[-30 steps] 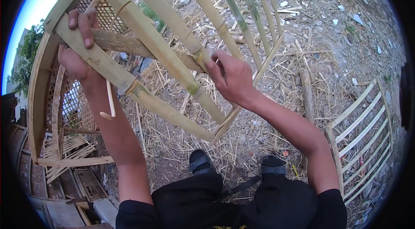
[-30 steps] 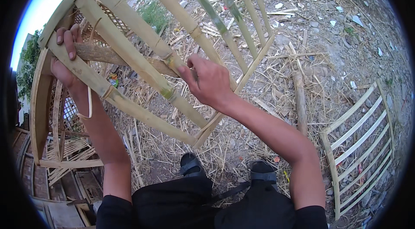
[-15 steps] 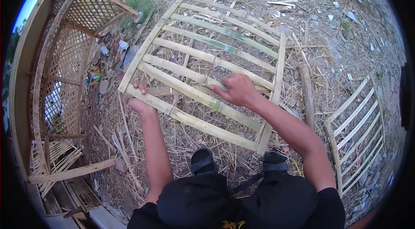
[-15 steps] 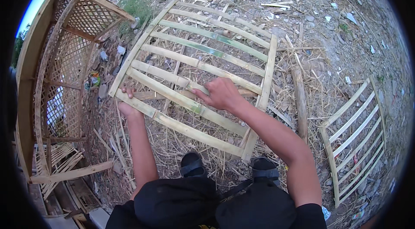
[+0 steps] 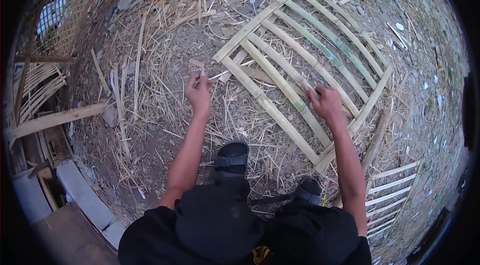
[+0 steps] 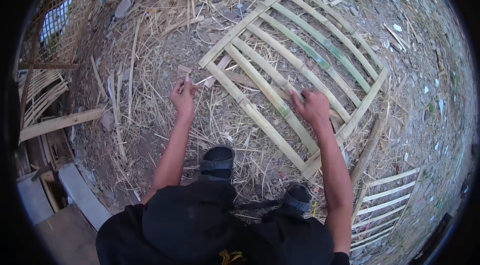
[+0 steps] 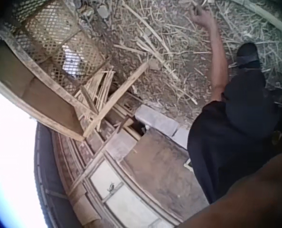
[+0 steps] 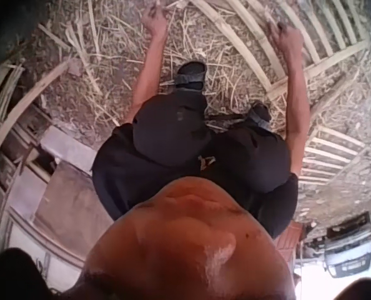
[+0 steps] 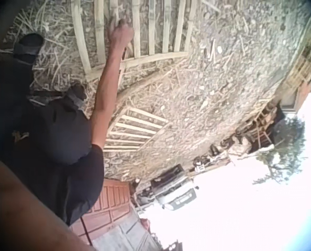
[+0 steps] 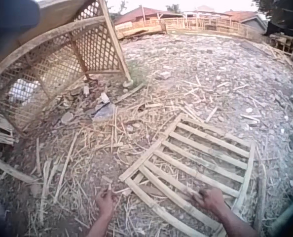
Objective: The person constructs a bamboo lattice by arranging thin bamboo strips into a frame and securing them by driving small fasteners through the wood using a thick piece of bamboo as a mallet.
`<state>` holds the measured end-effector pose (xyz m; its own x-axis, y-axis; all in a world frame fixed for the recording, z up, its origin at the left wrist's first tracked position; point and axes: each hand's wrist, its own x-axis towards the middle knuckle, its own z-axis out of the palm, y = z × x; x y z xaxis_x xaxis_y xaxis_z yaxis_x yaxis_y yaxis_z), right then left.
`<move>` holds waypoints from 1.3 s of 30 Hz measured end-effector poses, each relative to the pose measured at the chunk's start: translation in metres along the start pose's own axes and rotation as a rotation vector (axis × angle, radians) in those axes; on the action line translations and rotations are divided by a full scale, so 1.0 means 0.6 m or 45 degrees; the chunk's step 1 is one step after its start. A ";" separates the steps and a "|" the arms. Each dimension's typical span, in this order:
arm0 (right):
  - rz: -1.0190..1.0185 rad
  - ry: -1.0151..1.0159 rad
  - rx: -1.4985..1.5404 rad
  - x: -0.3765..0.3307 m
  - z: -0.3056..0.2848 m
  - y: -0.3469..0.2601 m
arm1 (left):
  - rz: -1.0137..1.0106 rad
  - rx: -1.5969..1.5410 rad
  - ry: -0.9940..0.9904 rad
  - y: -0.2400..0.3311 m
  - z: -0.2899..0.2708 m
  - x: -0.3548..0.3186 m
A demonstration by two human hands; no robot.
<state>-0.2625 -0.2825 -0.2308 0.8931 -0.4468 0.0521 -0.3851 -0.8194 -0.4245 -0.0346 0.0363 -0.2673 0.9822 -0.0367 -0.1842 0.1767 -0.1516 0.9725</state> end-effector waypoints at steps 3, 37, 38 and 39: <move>-0.001 -0.039 -0.016 -0.009 0.012 0.007 | 0.065 0.244 -0.078 0.041 0.016 -0.012; -0.007 0.074 0.007 -0.012 0.024 0.013 | 0.522 0.394 -0.021 -0.001 0.091 0.012; -0.016 0.077 -0.003 -0.013 0.024 0.012 | 0.562 0.400 -0.032 0.000 0.090 0.012; -0.018 0.079 -0.007 -0.014 0.024 0.010 | 0.563 0.395 -0.031 -0.002 0.089 0.014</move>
<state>-0.2692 -0.2786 -0.2469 0.8823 -0.4566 0.1141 -0.3742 -0.8276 -0.4183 -0.0300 -0.0166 -0.2775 0.9561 -0.1856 0.2266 -0.2843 -0.4011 0.8708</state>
